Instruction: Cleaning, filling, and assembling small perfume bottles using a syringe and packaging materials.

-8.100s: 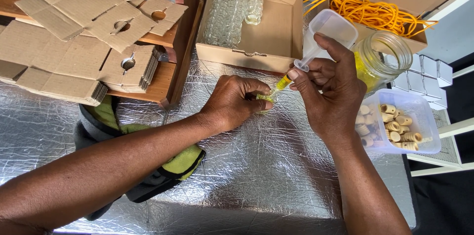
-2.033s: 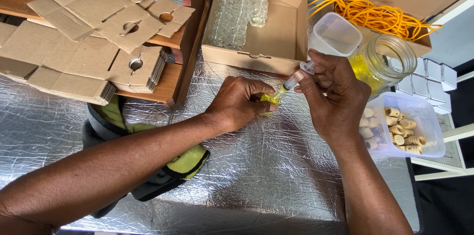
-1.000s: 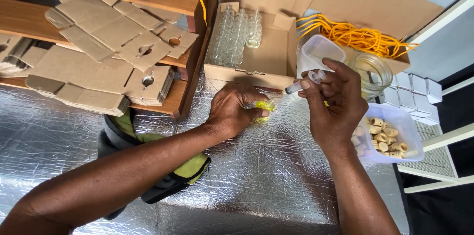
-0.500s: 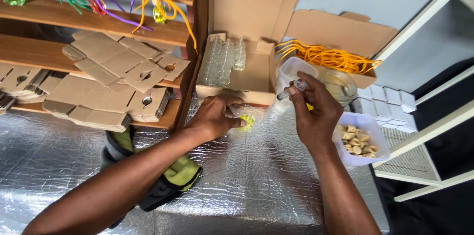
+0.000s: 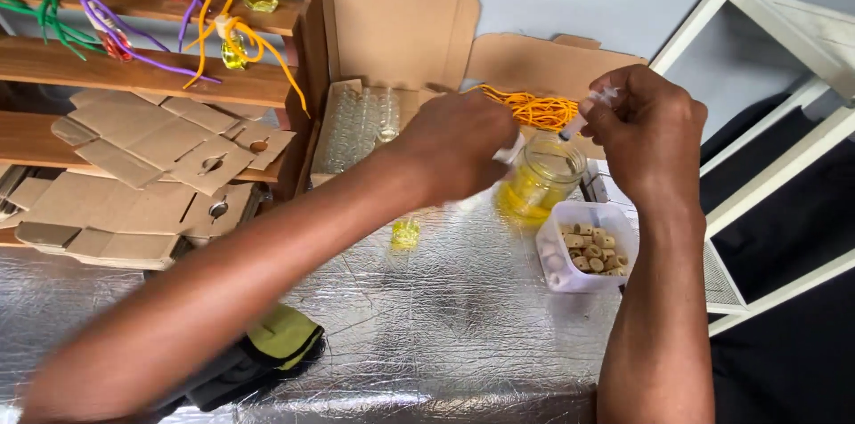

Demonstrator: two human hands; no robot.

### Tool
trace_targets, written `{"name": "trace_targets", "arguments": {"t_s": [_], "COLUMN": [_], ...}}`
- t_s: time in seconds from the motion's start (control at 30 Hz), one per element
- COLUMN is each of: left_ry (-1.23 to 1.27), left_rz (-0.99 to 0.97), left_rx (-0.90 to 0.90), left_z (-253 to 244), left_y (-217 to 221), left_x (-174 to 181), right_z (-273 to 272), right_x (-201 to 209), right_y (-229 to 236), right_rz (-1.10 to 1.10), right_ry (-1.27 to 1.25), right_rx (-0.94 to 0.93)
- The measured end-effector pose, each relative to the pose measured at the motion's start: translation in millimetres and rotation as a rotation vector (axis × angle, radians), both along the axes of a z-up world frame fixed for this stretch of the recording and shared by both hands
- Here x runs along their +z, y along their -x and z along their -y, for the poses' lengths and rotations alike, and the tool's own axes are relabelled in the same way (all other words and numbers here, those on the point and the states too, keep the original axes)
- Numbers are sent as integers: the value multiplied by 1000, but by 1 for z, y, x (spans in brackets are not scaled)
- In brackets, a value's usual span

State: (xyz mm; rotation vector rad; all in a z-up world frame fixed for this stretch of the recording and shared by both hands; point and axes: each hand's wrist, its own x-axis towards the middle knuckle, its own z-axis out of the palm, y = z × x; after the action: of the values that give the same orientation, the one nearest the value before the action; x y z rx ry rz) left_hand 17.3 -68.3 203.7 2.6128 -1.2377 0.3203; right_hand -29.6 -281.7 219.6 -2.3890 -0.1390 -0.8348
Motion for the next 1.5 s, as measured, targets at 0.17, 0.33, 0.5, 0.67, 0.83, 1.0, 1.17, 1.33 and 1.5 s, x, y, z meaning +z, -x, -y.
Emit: {"name": "trace_targets", "arguments": {"t_s": [0.17, 0.33, 0.5, 0.67, 0.83, 1.0, 1.17, 1.33, 1.5], "left_ry": [215, 342, 295, 332, 306, 469, 356, 323, 268], "left_rz": [-130, -166, -183, -193, -234, -338, -249, -226, -294], "left_rx": [112, 226, 394, 399, 417, 305, 422, 449, 438], "left_z": [67, 101, 121, 134, 143, 130, 155, 155, 152], "left_y": [-36, -57, -69, -64, -66, -62, -71, -66, -63], "left_x": [4, -25, -47, -51, -68, -67, -88, -89, -85], "right_z": [2, 15, 31, 46, 47, 50, 54, 55, 48], "right_x": [3, -3, -28, -46, -53, -63, -73, -66, -63], "right_y": [2, -9, -46, -52, -53, -57, -55, -47, -45], "right_rz": [-219, -235, -264, -260, -159, -188, -150, -240, -323], "right_ry": [12, -7, -30, 30, 139, 310, 413, 433, 401], "right_rx": [-141, -98, -50, -60, -81, -205, -219, -129, -128]}}
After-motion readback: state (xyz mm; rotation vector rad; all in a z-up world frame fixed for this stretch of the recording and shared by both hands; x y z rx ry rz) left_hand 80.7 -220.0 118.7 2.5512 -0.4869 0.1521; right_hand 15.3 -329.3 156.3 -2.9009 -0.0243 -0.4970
